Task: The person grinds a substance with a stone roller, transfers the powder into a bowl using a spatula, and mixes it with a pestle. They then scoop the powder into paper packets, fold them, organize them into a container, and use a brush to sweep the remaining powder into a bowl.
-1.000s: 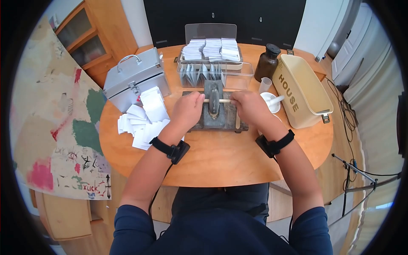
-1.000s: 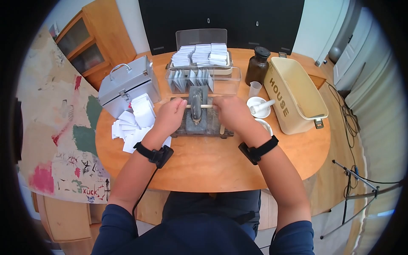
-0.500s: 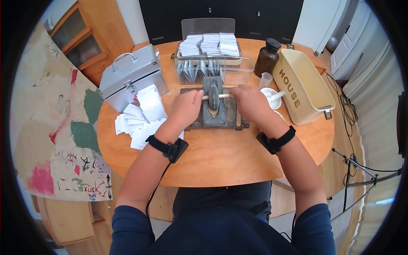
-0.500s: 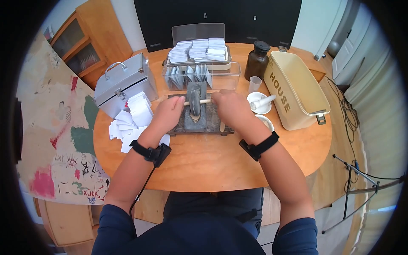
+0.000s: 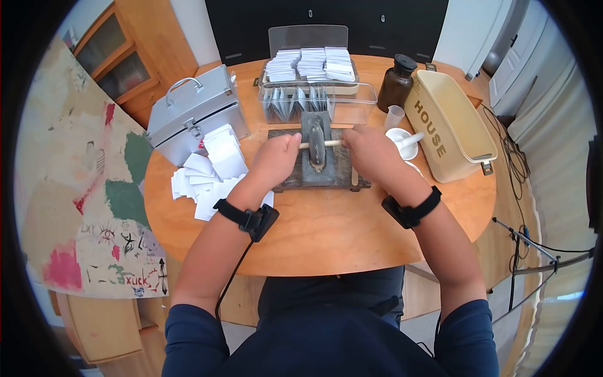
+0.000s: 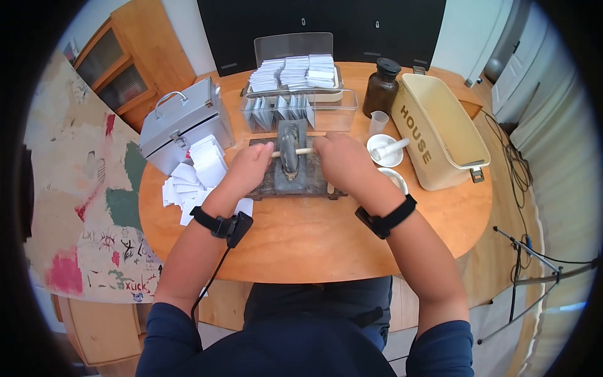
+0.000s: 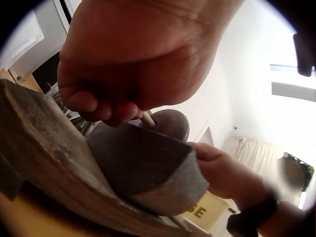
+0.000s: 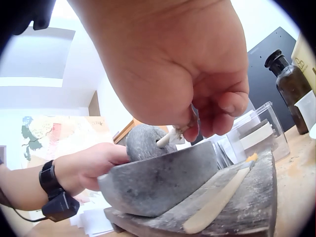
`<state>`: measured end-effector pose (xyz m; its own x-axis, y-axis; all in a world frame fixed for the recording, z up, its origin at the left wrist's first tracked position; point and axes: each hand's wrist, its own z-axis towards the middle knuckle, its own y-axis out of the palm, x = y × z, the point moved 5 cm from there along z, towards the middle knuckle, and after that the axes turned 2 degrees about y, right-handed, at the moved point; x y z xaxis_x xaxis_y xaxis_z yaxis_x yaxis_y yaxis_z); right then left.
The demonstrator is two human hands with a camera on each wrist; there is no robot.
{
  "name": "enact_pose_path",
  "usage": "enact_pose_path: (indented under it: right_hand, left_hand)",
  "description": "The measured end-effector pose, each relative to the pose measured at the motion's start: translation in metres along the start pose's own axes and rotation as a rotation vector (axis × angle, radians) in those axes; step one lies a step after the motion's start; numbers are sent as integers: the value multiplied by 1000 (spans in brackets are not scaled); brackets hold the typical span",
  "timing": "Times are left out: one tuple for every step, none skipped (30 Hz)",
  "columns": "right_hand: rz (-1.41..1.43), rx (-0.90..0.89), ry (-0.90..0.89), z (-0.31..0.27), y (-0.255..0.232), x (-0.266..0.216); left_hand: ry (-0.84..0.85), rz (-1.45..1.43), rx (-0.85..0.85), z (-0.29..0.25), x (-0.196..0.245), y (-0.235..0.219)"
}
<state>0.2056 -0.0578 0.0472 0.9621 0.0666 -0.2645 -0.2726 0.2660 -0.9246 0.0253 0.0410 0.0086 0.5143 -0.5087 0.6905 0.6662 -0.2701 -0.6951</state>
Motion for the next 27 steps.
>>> enact_pose_path:
  right_hand:
    - [20,-6,-3,-3,-1,-1]
    - [41,-15,-7,-6,0,-2]
    - [42,-24,-12,-4,2,-2]
    - [31,-24,-2,1,5,0]
    - [17,-19,7,6,6,2]
    - [14,-17,0,10,7,2]
    - [0,12,0,14,8,3]
    - [-14,38,2,16,6,2]
    - [-15,38,2,14,6,2]
    - [-35,12,5,10,5,1]
    - [-55,-12,8,8,4,-1]
    - [-55,-11,6,3,0,-3]
    - [-14,-44,1,-2,-3,-4]
    - [27,-82,-3,-5,-1,-4]
    - [30,-90,-6,-4,1,-3]
    - [40,-88,2,-1,3,0]
    - [50,-84,12,2,5,2]
    - [51,-85,9,6,8,3]
    - [47,-61,32,11,12,7]
    - [43,-36,54,15,12,9]
    - [40,-34,52,15,11,11]
    - [44,-58,61,14,13,12]
    - [48,-83,71,11,13,12]
    - [46,-83,73,6,11,11]
    - [57,-60,35,-1,8,7]
    - [69,-38,0,-6,3,2]
    - [72,-41,10,-6,1,2]
  left_hand:
    - [-61,-16,-58,-4,2,-1]
    - [-126,-35,-117,-9,3,1]
    - [-135,-38,-115,-7,-2,3]
    - [-64,-9,-73,1,-6,5]
    - [12,21,-29,8,-3,2]
    - [-2,9,-10,14,-3,3]
    - [0,9,-3,16,-3,3]
    - [-36,10,-15,16,-2,4]
    - [-74,12,-30,15,-2,4]
    - [-74,11,-29,10,-3,2]
    - [-75,-4,-64,2,-2,1]
    - [-76,-20,-100,-3,-1,0]
    - [-77,-20,-99,-6,1,-1]
    - [-104,-41,-119,-11,4,-2]
    - [-135,-63,-138,-15,5,-1]
    - [-144,-65,-139,-14,2,2]
    - [-71,10,-68,-8,5,1]
    - [7,85,5,-2,10,-2]
    - [8,85,9,2,13,0]
    - [-16,115,47,5,16,-1]
    - [-40,143,83,7,18,-3]
    - [-39,141,84,6,18,-3]
    - [-19,154,61,3,17,-2]
    - [1,168,39,1,17,-2]
    - [4,167,37,-4,16,-2]
    - [-4,105,11,-10,16,-4]
    - [-14,44,-19,-15,15,-3]
